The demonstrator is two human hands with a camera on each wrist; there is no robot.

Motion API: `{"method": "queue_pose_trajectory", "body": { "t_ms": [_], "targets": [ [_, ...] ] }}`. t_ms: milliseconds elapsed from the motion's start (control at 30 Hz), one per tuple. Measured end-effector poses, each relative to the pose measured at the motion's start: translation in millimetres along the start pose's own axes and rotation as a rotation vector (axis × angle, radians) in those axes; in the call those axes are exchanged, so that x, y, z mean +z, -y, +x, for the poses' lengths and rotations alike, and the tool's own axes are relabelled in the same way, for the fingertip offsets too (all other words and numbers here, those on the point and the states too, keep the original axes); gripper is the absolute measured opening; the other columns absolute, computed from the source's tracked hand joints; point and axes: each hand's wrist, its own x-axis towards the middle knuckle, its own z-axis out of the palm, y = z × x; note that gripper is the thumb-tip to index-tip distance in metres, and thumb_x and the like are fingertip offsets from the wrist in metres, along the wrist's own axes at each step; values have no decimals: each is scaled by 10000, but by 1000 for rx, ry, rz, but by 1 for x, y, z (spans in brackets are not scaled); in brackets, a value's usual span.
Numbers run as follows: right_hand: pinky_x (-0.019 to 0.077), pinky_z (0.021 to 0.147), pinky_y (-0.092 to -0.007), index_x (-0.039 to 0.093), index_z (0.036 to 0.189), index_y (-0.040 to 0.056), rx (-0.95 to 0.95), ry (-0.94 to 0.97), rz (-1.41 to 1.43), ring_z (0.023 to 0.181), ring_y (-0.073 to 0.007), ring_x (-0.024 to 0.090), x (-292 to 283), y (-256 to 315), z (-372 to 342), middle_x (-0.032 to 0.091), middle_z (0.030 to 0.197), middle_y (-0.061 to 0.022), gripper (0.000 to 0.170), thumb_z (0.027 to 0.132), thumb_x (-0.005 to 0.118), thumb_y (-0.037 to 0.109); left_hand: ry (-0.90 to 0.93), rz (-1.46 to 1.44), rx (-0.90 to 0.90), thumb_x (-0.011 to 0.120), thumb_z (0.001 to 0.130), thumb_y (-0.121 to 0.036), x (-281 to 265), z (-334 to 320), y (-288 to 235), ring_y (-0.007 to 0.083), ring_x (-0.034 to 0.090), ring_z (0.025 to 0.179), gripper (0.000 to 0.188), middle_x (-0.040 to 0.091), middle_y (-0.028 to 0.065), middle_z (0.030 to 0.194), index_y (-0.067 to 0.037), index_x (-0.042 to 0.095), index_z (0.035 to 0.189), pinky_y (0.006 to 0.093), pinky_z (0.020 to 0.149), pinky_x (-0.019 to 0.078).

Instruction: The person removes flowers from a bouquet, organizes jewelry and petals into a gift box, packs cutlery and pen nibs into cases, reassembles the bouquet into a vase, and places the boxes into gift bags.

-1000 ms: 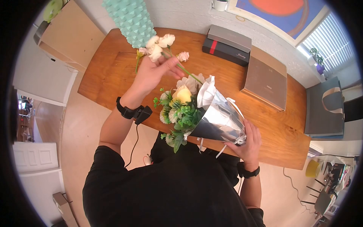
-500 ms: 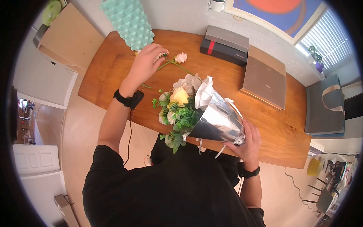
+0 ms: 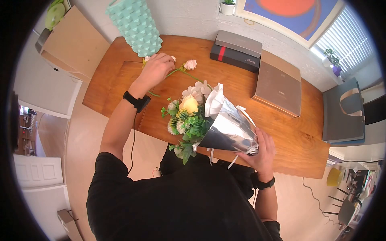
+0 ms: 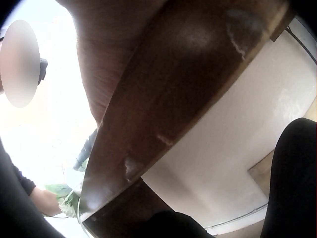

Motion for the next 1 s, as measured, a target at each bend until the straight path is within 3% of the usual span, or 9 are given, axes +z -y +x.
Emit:
{"method": "queue_pose_trajectory", "body": {
  "t_ms": [467,633,833,1000],
  "targets": [
    [580,1062,-527,624,1577,-2,2,4,-2,1240,-441,711,-2,1,1,750,1409,-209,1172,635,1079,527,113,-2,-18,879,898,-141,-1,-6,-7,261,671,1194,194,749,32,1180,-104,840,1084,439,1026,512],
    [580,1059,-523,624,1576,-3,1,5,8,1232,-439,713,0,0,0,753,1401,-208,1169,643,1075,538,-48,-76,131,843,917,-53,-18,-6,-10,289,669,1192,172,724,43,1123,-81,741,1053,468,1040,520],
    [583,1048,-523,618,1581,-1,2,10,-7,1215,-437,716,1,-1,-2,754,1394,-212,1168,655,1074,546,-124,-81,101,811,968,-50,-72,-10,-11,307,688,1268,145,738,77,1156,-70,713,1073,475,1138,508],
    [586,1043,-522,619,1575,-3,-6,-4,3,1217,-437,719,2,-1,0,756,1386,-213,1174,645,1082,543,-222,-65,107,822,976,-57,-113,-15,-16,316,718,1205,150,760,92,1131,-61,731,1096,464,1100,534]
  ]
}}
